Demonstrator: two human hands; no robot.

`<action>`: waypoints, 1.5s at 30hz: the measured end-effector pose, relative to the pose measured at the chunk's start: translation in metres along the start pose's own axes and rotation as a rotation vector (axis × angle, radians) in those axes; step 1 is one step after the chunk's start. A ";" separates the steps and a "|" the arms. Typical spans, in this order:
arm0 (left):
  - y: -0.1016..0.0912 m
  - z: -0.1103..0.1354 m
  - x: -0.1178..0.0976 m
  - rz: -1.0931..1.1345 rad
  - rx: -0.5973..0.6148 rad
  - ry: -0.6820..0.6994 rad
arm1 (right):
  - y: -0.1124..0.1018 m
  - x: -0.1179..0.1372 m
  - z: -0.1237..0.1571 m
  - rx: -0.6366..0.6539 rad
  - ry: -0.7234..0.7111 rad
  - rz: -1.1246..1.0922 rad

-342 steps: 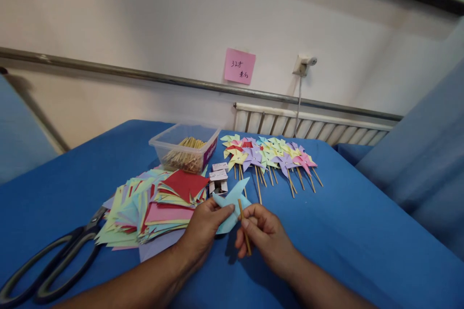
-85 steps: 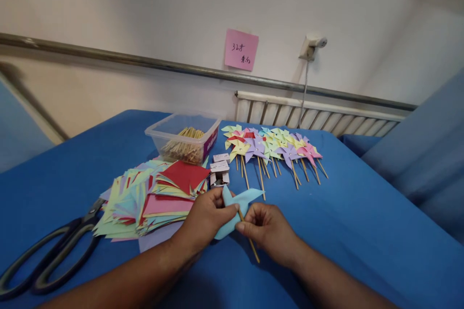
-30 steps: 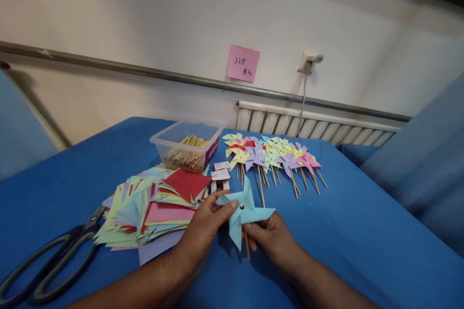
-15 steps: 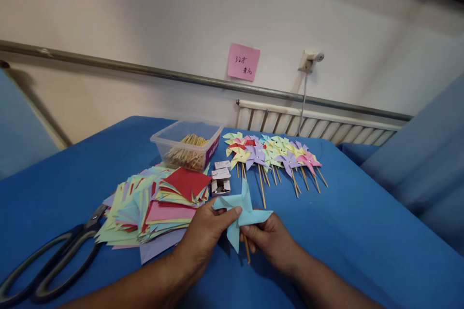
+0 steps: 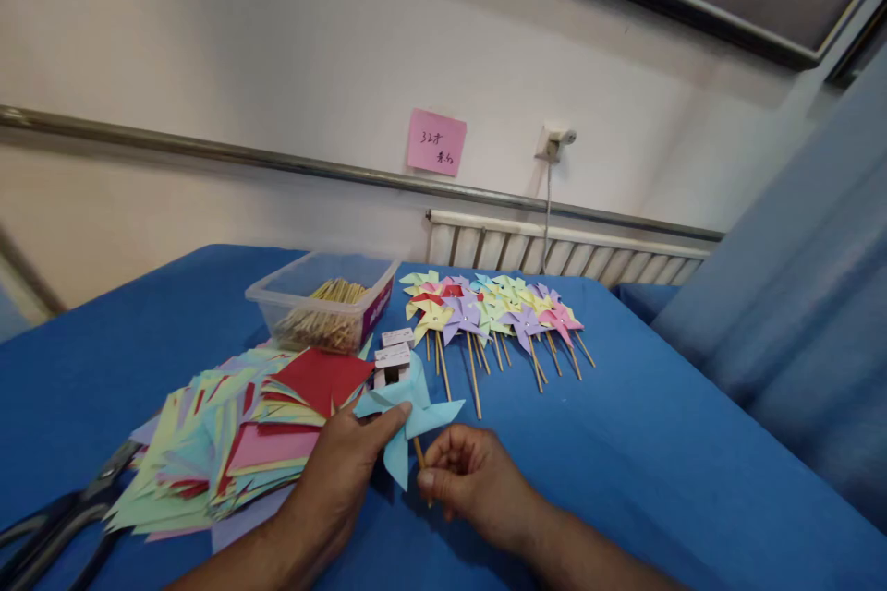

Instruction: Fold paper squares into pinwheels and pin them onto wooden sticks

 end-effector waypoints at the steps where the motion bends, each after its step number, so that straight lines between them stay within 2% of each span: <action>1: -0.001 -0.001 0.000 0.008 -0.007 0.002 | 0.000 -0.001 -0.001 -0.007 0.002 0.005; 11: -0.002 -0.002 0.001 0.072 -0.089 -0.004 | -0.001 -0.009 -0.005 -0.077 -0.047 0.028; 20: -0.003 -0.002 0.002 0.084 -0.064 0.005 | 0.001 -0.006 -0.001 -0.097 -0.080 0.087; 26: -0.005 0.000 -0.001 0.054 -0.121 0.009 | 0.000 -0.009 -0.002 -0.162 -0.099 0.211; 34: 0.000 -0.003 0.001 0.084 -0.047 0.026 | -0.007 -0.001 -0.003 -0.274 -0.122 0.240; 38: 0.000 -0.003 0.009 0.063 -0.058 -0.056 | -0.035 0.005 -0.013 -0.427 -0.150 0.228; 41: -0.003 -0.005 0.016 -0.001 -0.044 -0.089 | -0.074 0.005 -0.026 -0.616 -0.106 0.263; 45: -0.006 -0.009 0.021 -0.043 0.004 -0.107 | -0.120 -0.002 -0.043 -0.739 -0.047 0.331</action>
Point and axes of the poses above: each hand's wrist, its own z-axis away from the middle knuckle, its own y-axis out of the palm, x = y × z, the point moved 3 cm from there along -z, towards the middle knuckle, and after that the axes turned 8 degrees about z, right-handed, at the moved point
